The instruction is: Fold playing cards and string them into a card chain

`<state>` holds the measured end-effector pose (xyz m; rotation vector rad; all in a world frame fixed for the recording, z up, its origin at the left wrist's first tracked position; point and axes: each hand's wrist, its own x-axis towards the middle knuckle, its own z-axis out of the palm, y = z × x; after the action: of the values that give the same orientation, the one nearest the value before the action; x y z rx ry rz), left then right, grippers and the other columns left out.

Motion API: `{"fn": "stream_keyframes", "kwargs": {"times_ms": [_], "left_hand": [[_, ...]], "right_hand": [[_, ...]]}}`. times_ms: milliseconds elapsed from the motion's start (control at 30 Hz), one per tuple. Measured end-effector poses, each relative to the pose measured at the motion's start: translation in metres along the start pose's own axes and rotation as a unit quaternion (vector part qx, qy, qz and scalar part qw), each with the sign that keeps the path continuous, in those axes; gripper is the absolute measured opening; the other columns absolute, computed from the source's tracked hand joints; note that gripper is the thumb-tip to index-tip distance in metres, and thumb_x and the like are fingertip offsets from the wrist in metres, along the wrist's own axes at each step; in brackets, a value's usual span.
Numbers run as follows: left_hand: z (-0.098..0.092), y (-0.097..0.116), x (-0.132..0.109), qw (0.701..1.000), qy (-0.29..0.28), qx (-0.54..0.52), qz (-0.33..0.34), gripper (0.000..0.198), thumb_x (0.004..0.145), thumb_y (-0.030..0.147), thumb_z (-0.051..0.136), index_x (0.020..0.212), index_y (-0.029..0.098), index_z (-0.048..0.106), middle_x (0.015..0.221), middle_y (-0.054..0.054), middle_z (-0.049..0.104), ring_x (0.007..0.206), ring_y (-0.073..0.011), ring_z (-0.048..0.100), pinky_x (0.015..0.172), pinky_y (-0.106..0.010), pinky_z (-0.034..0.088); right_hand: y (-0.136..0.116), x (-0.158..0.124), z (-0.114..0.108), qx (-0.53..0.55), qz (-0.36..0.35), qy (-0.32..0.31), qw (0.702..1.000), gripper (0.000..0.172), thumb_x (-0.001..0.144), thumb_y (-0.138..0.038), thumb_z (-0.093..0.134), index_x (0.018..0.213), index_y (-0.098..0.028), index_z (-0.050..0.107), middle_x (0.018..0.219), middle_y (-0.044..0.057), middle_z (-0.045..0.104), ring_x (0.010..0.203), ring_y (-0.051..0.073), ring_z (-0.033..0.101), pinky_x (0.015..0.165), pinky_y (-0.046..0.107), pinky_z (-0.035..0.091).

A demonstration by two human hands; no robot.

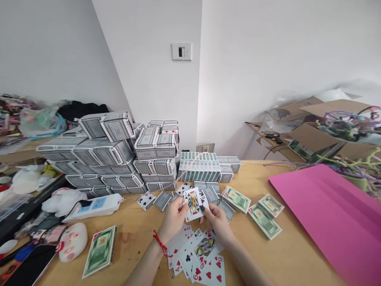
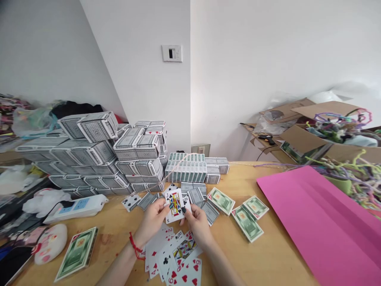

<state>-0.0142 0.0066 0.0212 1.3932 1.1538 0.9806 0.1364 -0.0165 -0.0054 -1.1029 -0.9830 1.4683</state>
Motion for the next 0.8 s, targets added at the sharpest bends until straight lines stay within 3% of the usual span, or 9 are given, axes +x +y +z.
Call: {"fn": "stream_keyframes", "kwargs": {"times_ms": [100, 267, 467, 667, 800], "left_hand": [[0.005, -0.003, -0.001, 0.999, 0.006, -0.049, -0.021, 0.018, 0.072, 0.033, 0.054, 0.075, 0.016, 0.052, 0.061, 0.001, 0.057, 0.058, -0.0142, 0.054, 0.054, -0.023, 0.040], [0.009, -0.006, -0.002, 0.995, 0.024, -0.094, -0.039, 0.020, 0.069, 0.034, 0.058, 0.076, 0.015, 0.055, 0.063, 0.000, 0.060, 0.058, -0.0141, 0.056, 0.055, -0.023, 0.043], [0.001, -0.002, 0.000, 0.984, 0.022, -0.153, -0.093, 0.019, 0.068, 0.033, 0.060, 0.073, 0.014, 0.058, 0.066, -0.001, 0.064, 0.060, -0.0159, 0.060, 0.056, -0.026, 0.048], [-0.009, 0.006, -0.002, 0.974, -0.103, -0.127, -0.155, 0.028, 0.065, 0.034, 0.064, 0.082, 0.013, 0.062, 0.072, -0.005, 0.067, 0.065, -0.0183, 0.063, 0.058, -0.029, 0.050], [-0.009, 0.004, -0.001, 0.979, -0.082, -0.111, -0.151, 0.031, 0.062, 0.036, 0.067, 0.081, 0.012, 0.063, 0.072, -0.006, 0.068, 0.068, -0.0198, 0.063, 0.060, -0.030, 0.051]], "right_hand": [[-0.003, 0.000, 0.002, 0.000, -0.003, 0.015, 1.000, 0.040, 0.067, -0.055, 0.057, 0.062, -0.018, 0.044, 0.047, -0.005, 0.052, 0.031, 0.003, 0.022, 0.034, 0.020, 0.012], [-0.006, 0.000, 0.003, 0.016, -0.004, 0.025, 1.000, 0.040, 0.064, -0.052, 0.062, 0.057, -0.018, 0.043, 0.044, -0.008, 0.041, 0.034, 0.003, 0.019, 0.036, 0.021, 0.011], [-0.007, 0.000, 0.000, 0.023, 0.022, 0.017, 0.999, 0.040, 0.062, -0.052, 0.064, 0.055, -0.017, 0.045, 0.043, -0.007, 0.043, 0.034, 0.003, 0.020, 0.037, 0.021, 0.010], [-0.006, 0.001, -0.004, 0.051, 0.038, 0.037, 0.997, 0.040, 0.060, -0.051, 0.065, 0.056, -0.018, 0.044, 0.041, -0.010, 0.032, 0.036, 0.003, 0.017, 0.038, 0.020, 0.009], [-0.005, 0.001, -0.003, 0.017, 0.034, 0.021, 0.999, 0.039, 0.061, -0.052, 0.063, 0.058, -0.017, 0.047, 0.043, -0.009, 0.031, 0.038, 0.004, 0.017, 0.039, 0.021, 0.010]]}}
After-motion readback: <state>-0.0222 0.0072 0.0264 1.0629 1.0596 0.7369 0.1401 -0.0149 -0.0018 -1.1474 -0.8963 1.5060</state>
